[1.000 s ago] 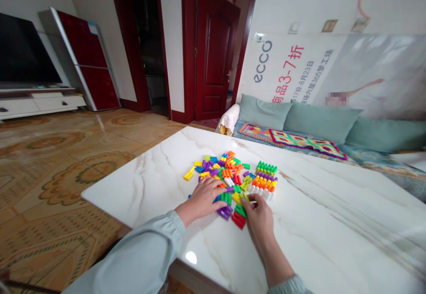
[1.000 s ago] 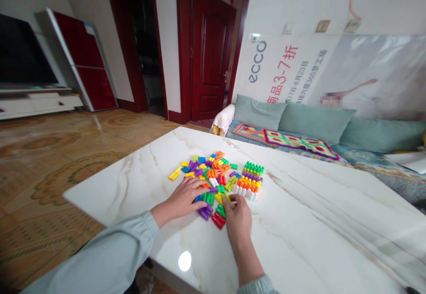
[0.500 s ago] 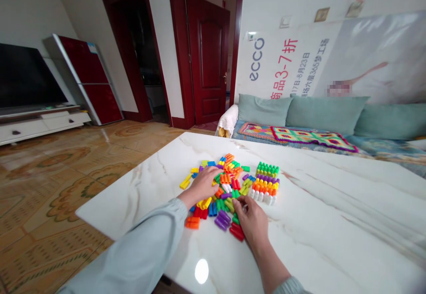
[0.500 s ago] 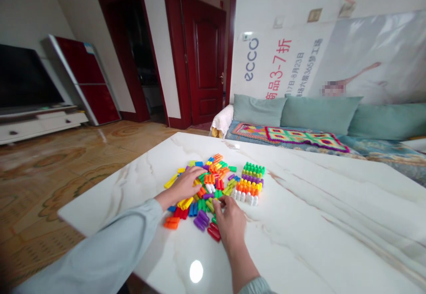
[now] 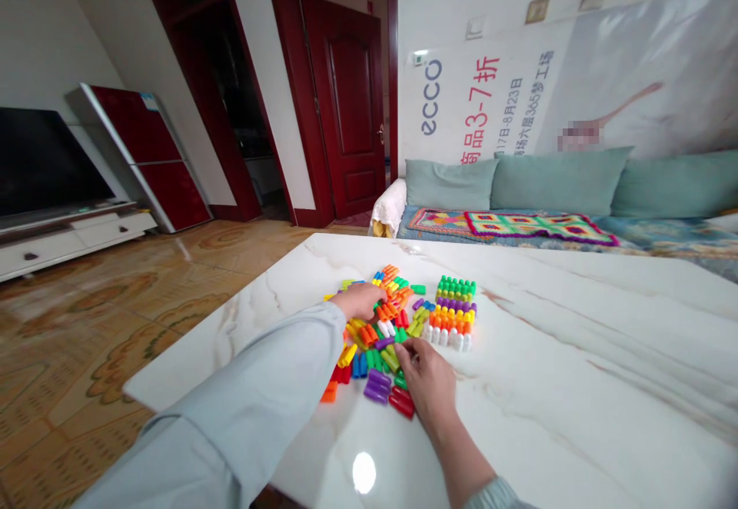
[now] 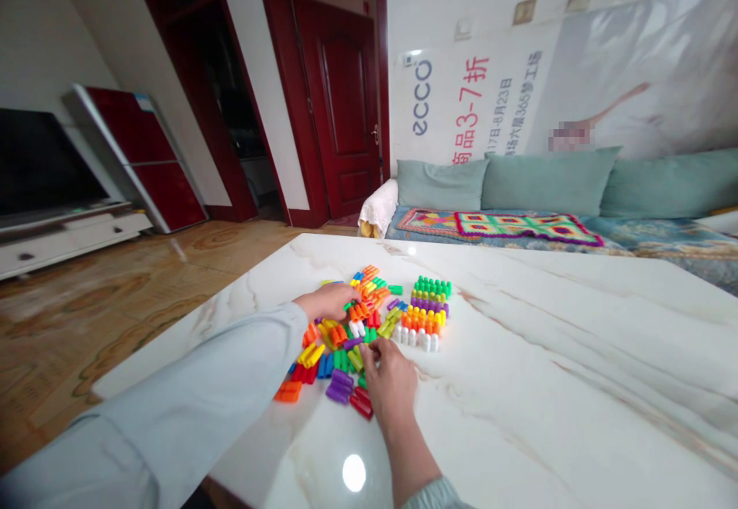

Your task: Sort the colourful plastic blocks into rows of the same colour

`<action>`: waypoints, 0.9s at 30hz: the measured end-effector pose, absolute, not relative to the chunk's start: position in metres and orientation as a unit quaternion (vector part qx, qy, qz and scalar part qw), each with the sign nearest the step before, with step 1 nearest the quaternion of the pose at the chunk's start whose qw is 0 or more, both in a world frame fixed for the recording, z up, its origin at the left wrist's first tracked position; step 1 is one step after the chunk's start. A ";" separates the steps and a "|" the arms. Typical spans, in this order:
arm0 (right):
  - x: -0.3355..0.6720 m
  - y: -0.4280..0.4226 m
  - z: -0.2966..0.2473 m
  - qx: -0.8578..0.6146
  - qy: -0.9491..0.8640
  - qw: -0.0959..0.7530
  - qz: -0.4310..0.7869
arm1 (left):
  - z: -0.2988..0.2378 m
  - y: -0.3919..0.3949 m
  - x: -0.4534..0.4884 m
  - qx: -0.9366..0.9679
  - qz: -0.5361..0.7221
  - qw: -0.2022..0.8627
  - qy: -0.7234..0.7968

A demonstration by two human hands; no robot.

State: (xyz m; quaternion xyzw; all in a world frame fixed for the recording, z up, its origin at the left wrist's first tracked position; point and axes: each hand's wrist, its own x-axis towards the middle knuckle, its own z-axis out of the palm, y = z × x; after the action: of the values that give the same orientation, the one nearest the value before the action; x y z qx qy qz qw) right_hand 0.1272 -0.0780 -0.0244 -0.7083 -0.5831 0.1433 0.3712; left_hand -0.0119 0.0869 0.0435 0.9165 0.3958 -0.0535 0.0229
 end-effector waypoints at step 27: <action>0.124 -0.080 -0.021 -0.711 -0.584 0.368 0.134 | 0.020 0.086 -0.013 0.927 -0.005 -0.001 0.375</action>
State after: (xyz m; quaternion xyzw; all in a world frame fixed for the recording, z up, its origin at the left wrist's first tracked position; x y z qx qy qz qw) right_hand 0.1244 -0.0797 -0.0208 -0.7110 -0.5840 0.1344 0.3678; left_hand -0.0134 0.0863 0.0205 0.9270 0.3749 -0.0052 -0.0013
